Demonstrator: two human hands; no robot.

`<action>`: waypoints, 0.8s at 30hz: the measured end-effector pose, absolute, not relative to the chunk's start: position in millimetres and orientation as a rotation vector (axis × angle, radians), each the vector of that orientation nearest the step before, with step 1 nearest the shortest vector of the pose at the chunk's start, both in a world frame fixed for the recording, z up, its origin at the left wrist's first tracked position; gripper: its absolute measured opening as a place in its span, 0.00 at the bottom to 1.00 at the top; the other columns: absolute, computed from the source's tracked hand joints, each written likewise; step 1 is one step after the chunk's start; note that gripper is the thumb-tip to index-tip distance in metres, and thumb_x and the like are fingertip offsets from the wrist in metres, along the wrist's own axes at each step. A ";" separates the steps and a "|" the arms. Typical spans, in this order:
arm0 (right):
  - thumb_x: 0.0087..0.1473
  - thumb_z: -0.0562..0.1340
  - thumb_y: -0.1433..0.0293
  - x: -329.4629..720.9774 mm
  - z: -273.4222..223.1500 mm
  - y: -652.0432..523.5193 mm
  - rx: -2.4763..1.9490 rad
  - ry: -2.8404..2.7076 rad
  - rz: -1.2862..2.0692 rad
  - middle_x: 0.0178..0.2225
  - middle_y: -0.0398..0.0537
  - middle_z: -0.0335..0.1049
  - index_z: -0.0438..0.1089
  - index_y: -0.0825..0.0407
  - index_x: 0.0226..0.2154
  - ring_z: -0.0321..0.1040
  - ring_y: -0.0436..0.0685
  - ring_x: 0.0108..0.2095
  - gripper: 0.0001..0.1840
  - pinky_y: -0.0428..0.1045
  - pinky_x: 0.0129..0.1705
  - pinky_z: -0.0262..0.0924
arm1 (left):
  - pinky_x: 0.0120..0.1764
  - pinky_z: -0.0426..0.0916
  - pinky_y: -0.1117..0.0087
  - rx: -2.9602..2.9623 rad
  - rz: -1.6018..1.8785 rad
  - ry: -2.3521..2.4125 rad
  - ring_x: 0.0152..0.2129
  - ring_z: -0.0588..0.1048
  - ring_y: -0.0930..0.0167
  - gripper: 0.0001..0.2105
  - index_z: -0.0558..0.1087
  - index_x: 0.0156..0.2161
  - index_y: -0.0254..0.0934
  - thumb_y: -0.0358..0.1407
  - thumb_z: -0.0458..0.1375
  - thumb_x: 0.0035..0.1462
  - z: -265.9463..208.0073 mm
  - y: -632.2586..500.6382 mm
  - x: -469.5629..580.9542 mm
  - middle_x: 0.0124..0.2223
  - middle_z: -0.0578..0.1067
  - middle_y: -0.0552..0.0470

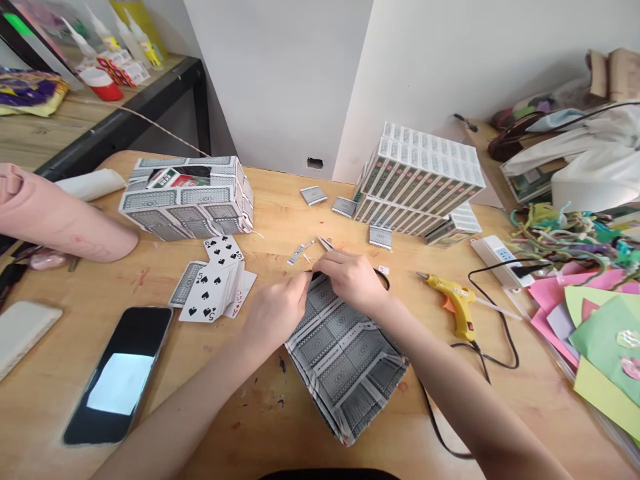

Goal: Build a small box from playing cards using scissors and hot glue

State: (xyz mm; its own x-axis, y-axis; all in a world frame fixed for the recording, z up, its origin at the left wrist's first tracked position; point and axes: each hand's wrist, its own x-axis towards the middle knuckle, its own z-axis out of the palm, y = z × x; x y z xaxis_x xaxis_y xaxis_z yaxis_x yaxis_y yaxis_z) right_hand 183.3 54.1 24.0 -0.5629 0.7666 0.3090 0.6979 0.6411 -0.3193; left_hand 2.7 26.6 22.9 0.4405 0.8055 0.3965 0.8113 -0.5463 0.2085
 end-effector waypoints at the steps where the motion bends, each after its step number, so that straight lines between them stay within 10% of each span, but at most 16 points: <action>1: 0.45 0.49 0.86 182.9 24.1 53.8 -1.157 -2.450 0.221 0.33 0.47 0.72 0.71 0.52 0.33 0.66 0.53 0.36 0.21 0.45 0.35 0.56 | 0.19 0.55 0.71 -2.659 -0.707 -1.490 0.16 0.74 0.69 0.10 0.74 0.34 0.33 0.29 0.50 0.62 23.0 26.5 2.7 0.22 0.77 0.51; 24: 0.52 0.50 0.83 182.9 25.3 56.2 -1.228 -2.369 0.393 0.34 0.49 0.76 0.74 0.52 0.35 0.70 0.54 0.36 0.20 0.47 0.37 0.60 | 0.31 0.68 0.69 -2.903 -0.488 -1.959 0.32 0.79 0.64 0.11 0.73 0.47 0.39 0.33 0.54 0.60 31.7 30.2 -1.7 0.39 0.80 0.49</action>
State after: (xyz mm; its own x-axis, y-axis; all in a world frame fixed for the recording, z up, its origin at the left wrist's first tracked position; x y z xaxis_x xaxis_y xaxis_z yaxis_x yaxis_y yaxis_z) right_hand 182.9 56.2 25.3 -0.5083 0.8237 0.2515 0.6983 0.5651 -0.4394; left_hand -1.7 30.2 31.7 0.3730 0.9278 0.0049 0.8217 -0.3327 0.4628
